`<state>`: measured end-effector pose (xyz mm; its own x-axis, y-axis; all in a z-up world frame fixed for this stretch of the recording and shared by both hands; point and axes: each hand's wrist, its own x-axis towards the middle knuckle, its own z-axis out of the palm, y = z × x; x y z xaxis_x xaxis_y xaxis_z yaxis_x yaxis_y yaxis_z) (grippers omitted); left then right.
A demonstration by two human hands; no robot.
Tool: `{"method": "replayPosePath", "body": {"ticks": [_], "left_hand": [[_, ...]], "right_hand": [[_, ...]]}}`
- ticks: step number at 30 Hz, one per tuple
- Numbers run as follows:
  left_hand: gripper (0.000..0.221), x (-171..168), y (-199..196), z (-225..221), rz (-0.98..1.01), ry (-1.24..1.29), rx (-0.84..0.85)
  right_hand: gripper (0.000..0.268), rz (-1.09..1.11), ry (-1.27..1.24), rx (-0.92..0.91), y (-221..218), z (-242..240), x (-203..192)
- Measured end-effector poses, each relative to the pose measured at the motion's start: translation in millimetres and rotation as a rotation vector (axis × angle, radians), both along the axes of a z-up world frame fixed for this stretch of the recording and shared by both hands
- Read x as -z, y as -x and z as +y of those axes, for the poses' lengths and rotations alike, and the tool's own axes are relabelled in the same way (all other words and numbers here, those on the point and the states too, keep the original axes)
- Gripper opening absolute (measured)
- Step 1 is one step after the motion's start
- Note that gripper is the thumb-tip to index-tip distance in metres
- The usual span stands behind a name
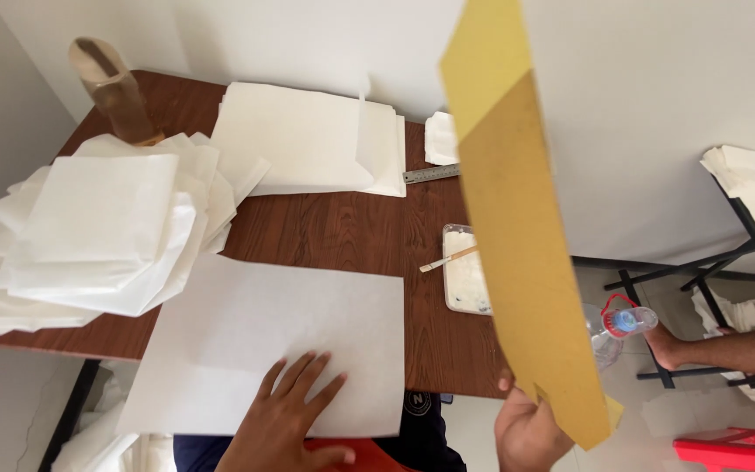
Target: Manually assembling paper bags by folding paper around a template and applying glue with a brush.
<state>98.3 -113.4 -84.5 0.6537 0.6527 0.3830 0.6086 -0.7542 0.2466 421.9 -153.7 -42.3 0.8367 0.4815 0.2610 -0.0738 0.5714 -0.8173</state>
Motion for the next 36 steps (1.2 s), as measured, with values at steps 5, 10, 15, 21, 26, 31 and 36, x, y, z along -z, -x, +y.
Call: {"method": "replayPosePath", "body": {"ticks": [5, 10, 15, 21, 26, 31, 36], "left_hand": [[0.052, -13.0, 10.4, 13.1, -0.133, 0.021, -0.039], [0.054, 7.6, 34.6, 24.7, -0.012, -0.135, -0.329], [0.064, 1.1, 14.7, 29.7, -0.046, -0.082, -0.277], [0.062, 2.4, -7.6, 75.8, -0.001, -0.092, -0.231], [0.049, -12.5, 4.0, 150.4, -0.032, -0.055, -0.168], [0.051, -6.4, 24.2, 248.1, 0.202, -0.319, -0.411], [0.066, 32.4, 46.0, 287.2, 0.279, -0.269, -0.550]], "right_hand": [[0.050, 0.007, -0.072, -0.224, 34.2, -18.9, -9.6], [0.033, 0.077, -0.149, -0.764, 46.2, -34.6, -1.7], [0.046, 0.028, -0.061, -0.845, 62.6, -27.8, -2.4], [0.055, -0.094, 0.138, -0.754, 74.7, 9.4, 6.5], [0.051, -0.164, 0.127, -0.721, 88.9, 60.2, 10.6], [0.056, -0.405, 0.185, -0.713, 103.8, 101.5, 9.6], [0.052, -0.363, 0.230, -0.718, 91.9, 118.9, 51.9]]}}
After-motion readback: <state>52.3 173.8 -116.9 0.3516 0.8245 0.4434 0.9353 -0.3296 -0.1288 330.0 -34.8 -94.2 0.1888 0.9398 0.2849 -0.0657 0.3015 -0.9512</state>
